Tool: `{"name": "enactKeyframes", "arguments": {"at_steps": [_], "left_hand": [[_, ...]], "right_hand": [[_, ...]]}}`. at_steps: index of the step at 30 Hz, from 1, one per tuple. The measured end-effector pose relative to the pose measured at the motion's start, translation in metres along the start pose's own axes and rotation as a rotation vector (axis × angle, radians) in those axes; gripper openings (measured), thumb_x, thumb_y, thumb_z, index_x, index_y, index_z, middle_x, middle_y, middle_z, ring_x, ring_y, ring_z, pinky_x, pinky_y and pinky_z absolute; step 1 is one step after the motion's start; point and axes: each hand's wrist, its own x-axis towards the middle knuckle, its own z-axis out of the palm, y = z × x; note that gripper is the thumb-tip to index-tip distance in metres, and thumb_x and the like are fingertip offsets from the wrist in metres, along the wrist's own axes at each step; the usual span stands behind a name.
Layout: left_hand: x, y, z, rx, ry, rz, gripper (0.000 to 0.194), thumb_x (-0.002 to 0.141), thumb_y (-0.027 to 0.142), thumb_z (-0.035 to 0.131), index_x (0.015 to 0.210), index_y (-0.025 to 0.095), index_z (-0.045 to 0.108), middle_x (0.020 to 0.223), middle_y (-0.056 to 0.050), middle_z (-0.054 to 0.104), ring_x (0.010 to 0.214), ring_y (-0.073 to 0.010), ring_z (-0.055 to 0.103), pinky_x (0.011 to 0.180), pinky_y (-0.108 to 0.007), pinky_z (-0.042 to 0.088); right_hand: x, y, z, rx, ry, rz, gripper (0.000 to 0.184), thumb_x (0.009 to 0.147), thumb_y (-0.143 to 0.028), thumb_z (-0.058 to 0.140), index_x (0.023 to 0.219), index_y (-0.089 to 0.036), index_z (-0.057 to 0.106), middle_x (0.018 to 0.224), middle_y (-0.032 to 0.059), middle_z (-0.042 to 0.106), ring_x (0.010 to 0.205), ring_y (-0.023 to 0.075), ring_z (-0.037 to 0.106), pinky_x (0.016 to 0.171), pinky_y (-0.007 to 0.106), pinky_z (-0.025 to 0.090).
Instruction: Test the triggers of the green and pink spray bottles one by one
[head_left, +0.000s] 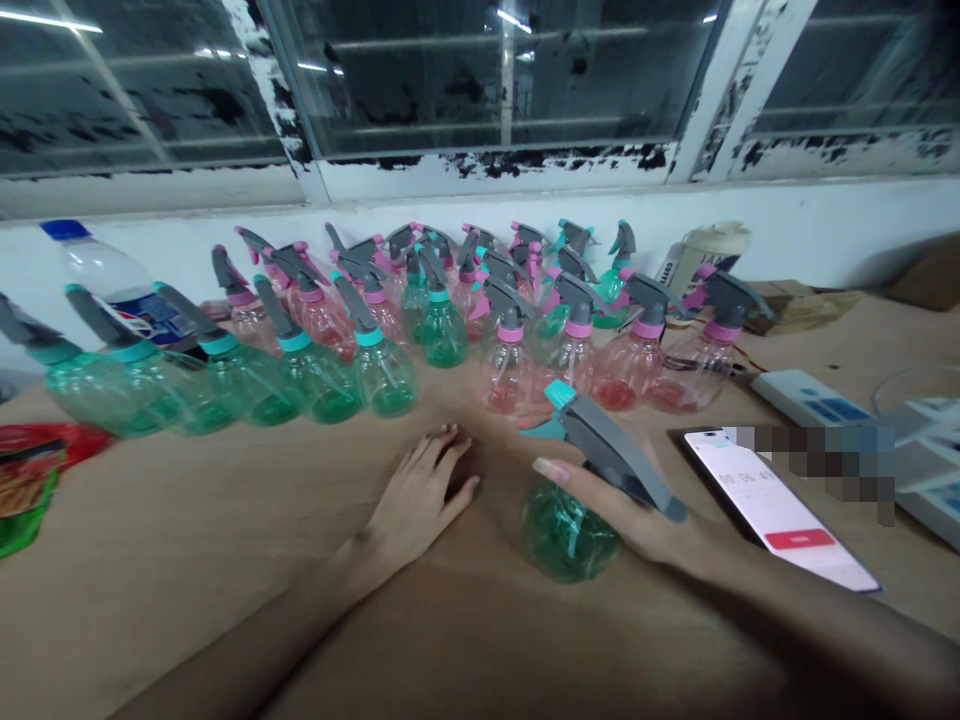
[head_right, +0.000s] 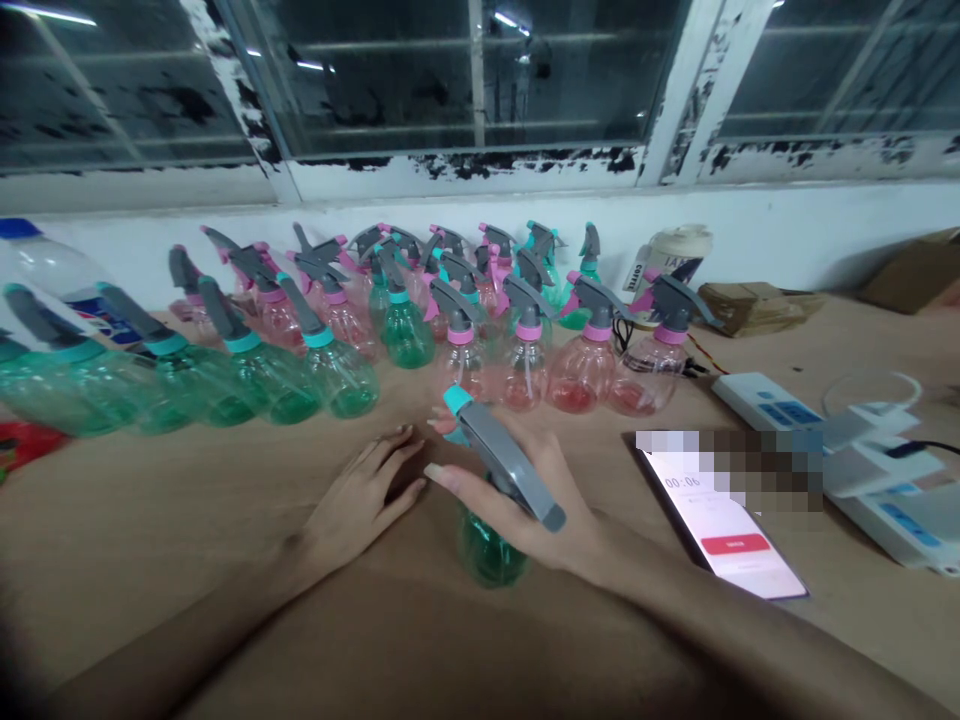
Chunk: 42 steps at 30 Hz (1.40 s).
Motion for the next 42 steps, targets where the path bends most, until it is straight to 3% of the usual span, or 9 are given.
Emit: {"name": "enactKeyframes", "arguments": {"at_steps": [5,14,16,18,21,25,31,37,42], "left_hand": [[0.000,0.000,0.000,-0.011,0.000,0.000,0.038,0.091,0.033,0.047,0.125,0.015,0.047,0.134,-0.013,0.045,0.125,-0.0266,0.041,0.102,-0.045,0.035],[0.001,0.000,0.000,-0.010,-0.002,0.002,0.038,0.090,0.033,0.048,0.124,0.016,0.047,0.133,-0.012,0.046,0.124,-0.0264,0.042,0.102,-0.044,0.036],[0.000,0.000,-0.001,-0.013,-0.001,0.004,0.038,0.091,0.033,0.047,0.125,0.016,0.047,0.133,-0.012,0.046,0.124,-0.0264,0.042,0.102,-0.045,0.036],[0.000,0.000,-0.001,-0.011,-0.003,0.003,0.038,0.091,0.033,0.047,0.125,0.015,0.047,0.133,-0.013,0.046,0.124,-0.0267,0.042,0.102,-0.045,0.035],[0.000,0.000,-0.002,-0.006,-0.004,0.001,0.039,0.091,0.033,0.047,0.125,0.015,0.047,0.133,-0.013,0.046,0.124,-0.0267,0.042,0.101,-0.045,0.036],[0.001,0.000,-0.002,-0.004,-0.007,-0.003,0.039,0.090,0.033,0.048,0.125,0.015,0.047,0.133,-0.013,0.046,0.123,-0.0266,0.042,0.101,-0.044,0.036],[0.000,0.001,-0.003,0.003,-0.014,-0.013,0.037,0.090,0.033,0.048,0.123,0.015,0.049,0.132,-0.012,0.047,0.123,-0.0269,0.043,0.102,-0.043,0.036],[0.000,0.001,-0.003,0.000,-0.012,-0.001,0.037,0.091,0.033,0.047,0.123,0.014,0.049,0.132,-0.013,0.047,0.123,-0.0268,0.043,0.101,-0.044,0.036],[0.000,0.001,-0.002,-0.004,-0.015,-0.003,0.036,0.091,0.034,0.047,0.122,0.016,0.049,0.133,-0.012,0.047,0.123,-0.0268,0.043,0.101,-0.045,0.037]], "right_hand": [[0.001,-0.003,0.000,0.164,-0.005,0.020,0.035,0.075,-0.033,0.060,0.108,-0.022,0.056,0.053,-0.0076,0.047,0.036,0.0080,0.030,0.034,0.023,0.032],[0.002,-0.008,-0.003,0.115,0.010,0.031,0.024,0.075,-0.028,0.060,0.097,-0.019,0.058,0.046,-0.0107,0.030,0.036,0.0072,0.027,0.033,0.022,0.026],[0.001,-0.006,-0.002,0.086,0.023,0.007,0.020,0.075,-0.028,0.061,0.093,-0.020,0.059,0.047,-0.0096,0.034,0.036,0.0069,0.028,0.033,0.022,0.026],[0.001,-0.003,-0.001,0.069,0.030,-0.021,0.017,0.075,-0.030,0.061,0.090,-0.021,0.060,0.055,-0.0058,0.047,0.037,0.0065,0.032,0.035,0.023,0.030],[0.001,-0.001,0.001,0.106,0.000,0.020,0.017,0.077,-0.034,0.059,0.091,-0.024,0.061,0.069,-0.0014,0.061,0.038,0.0075,0.039,0.039,0.025,0.037],[0.001,-0.003,0.000,0.156,-0.043,0.109,0.019,0.079,-0.041,0.057,0.084,-0.023,0.059,0.058,-0.0032,0.058,0.039,0.0099,0.045,0.040,0.025,0.038],[0.000,0.000,0.000,0.110,-0.047,0.068,0.018,0.082,-0.038,0.056,0.073,-0.022,0.053,0.058,-0.0054,0.054,0.051,0.0102,0.052,0.054,0.025,0.044],[0.005,-0.004,-0.002,0.136,-0.043,0.047,0.012,0.079,-0.035,0.058,0.080,-0.024,0.056,0.074,0.0000,0.064,0.067,0.0163,0.061,0.062,0.030,0.048],[0.004,-0.005,-0.001,0.124,-0.012,0.038,0.009,0.078,-0.033,0.058,0.080,-0.025,0.057,0.069,-0.0011,0.062,0.044,0.0113,0.050,0.044,0.028,0.042]]}}
